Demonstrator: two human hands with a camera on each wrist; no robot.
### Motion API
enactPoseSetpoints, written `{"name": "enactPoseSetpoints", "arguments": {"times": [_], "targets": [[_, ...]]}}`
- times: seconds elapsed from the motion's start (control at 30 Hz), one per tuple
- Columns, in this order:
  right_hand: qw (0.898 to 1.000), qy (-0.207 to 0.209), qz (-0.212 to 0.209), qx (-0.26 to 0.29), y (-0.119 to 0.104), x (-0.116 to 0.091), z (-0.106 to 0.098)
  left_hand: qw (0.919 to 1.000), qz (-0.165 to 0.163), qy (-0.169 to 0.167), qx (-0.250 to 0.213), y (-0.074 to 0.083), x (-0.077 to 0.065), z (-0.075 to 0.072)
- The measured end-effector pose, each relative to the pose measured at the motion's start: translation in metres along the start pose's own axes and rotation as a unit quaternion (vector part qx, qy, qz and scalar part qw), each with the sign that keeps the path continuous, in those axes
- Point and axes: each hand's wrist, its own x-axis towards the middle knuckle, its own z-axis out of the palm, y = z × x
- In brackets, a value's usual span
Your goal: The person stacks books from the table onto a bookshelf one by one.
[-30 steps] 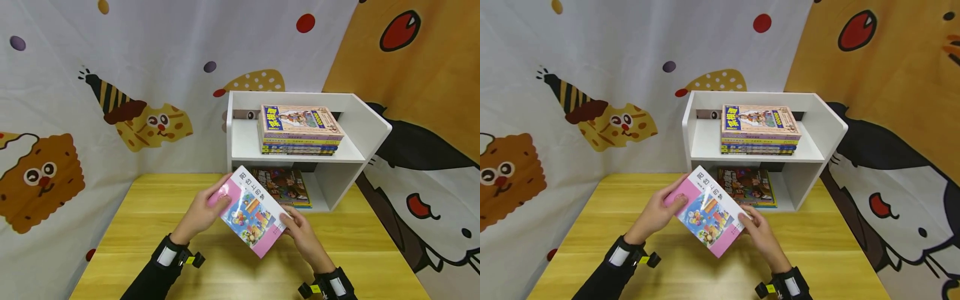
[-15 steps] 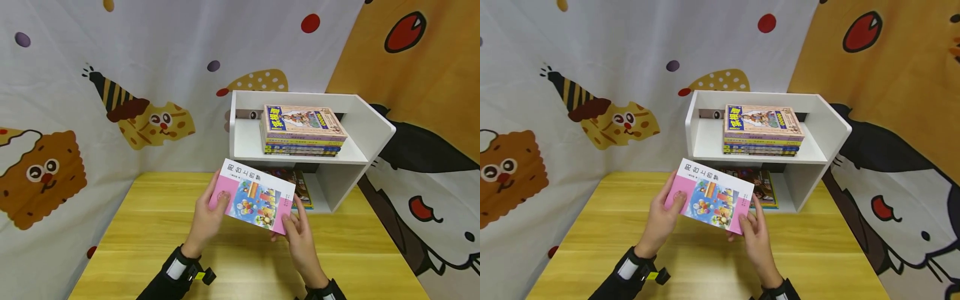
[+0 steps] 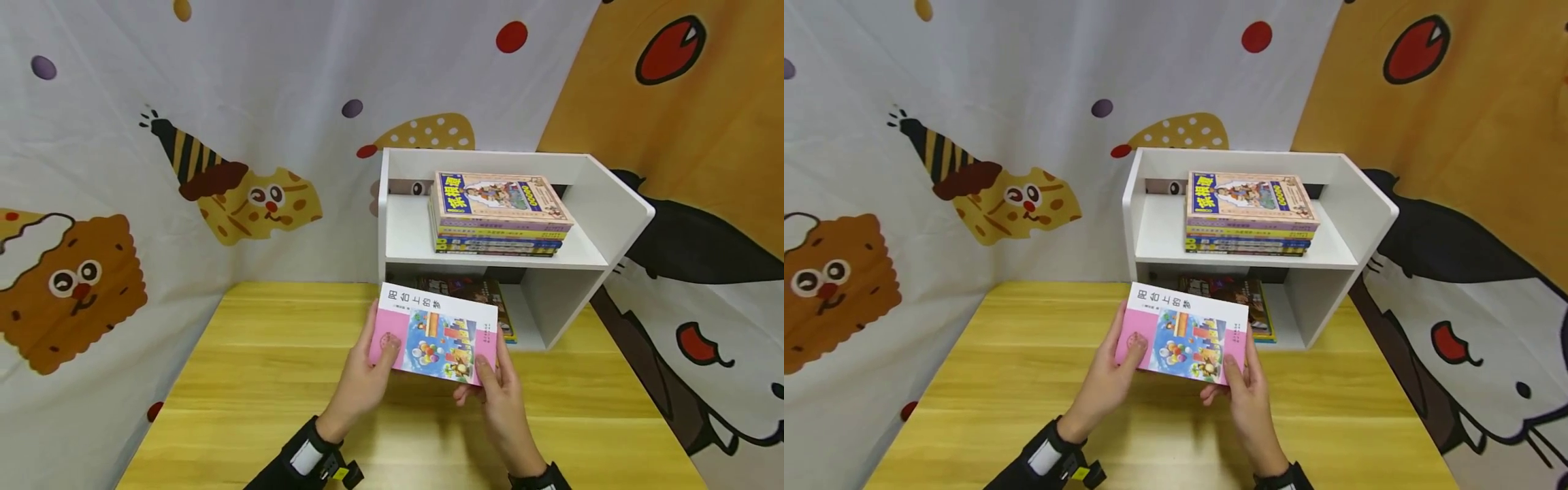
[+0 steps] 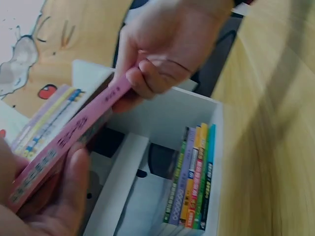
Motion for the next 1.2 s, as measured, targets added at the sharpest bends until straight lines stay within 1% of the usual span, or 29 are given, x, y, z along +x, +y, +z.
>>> {"name": "enactPoseSetpoints", "arguments": {"times": [0.07, 0.13, 0.2, 0.3, 0.4, 0.5, 0.57, 0.7, 0.8, 0.93, 1.0, 1.1, 1.2], "targets": [[1.0, 0.011, 0.004, -0.011, -0.003, 0.003, -0.013, 0.9988, -0.024, -0.043, 0.002, -0.005, 0.002, 0.005], [1.0, 0.015, 0.01, -0.02, -0.006, 0.009, -0.027, 0.996, -0.043, -0.078, 0.011, -0.01, 0.007, 0.01], [0.999, 0.007, 0.019, -0.025, -0.009, 0.016, -0.041, 0.9936, -0.05, -0.096, 0.033, -0.015, 0.014, 0.015], [0.999, -0.001, 0.039, -0.037, -0.011, 0.027, -0.059, 0.9918, -0.05, -0.105, 0.053, -0.025, 0.028, 0.024], [0.996, 0.011, 0.064, -0.058, -0.008, 0.037, -0.072, 0.9911, -0.049, -0.108, 0.061, -0.039, 0.044, 0.034], [0.993, 0.026, 0.091, -0.073, -0.001, 0.046, -0.08, 0.9904, -0.06, -0.112, 0.055, -0.055, 0.057, 0.039], [0.99, 0.029, 0.108, -0.081, 0.005, 0.052, -0.085, 0.9902, -0.067, -0.114, 0.046, -0.065, 0.063, 0.042], [0.986, 0.025, 0.131, -0.098, 0.018, 0.063, -0.092, 0.9905, -0.082, -0.105, 0.035, -0.081, 0.067, 0.046], [0.981, 0.026, 0.152, -0.115, 0.025, 0.07, -0.099, 0.9898, -0.1, -0.096, 0.035, -0.089, 0.067, 0.049], [0.969, 0.025, 0.198, -0.144, 0.032, 0.074, -0.106, 0.9879, -0.113, -0.104, 0.022, -0.096, 0.067, 0.049], [0.964, 0.016, 0.214, -0.157, 0.033, 0.075, -0.11, 0.9873, -0.106, -0.117, 0.015, -0.097, 0.067, 0.046], [0.963, -0.002, 0.215, -0.162, 0.033, 0.073, -0.115, 0.9856, -0.093, -0.141, 0.004, -0.098, 0.067, 0.042], [0.965, -0.033, 0.191, -0.176, 0.033, 0.07, -0.119, 0.9843, -0.081, -0.156, 0.01, -0.1, 0.067, 0.038]]}}
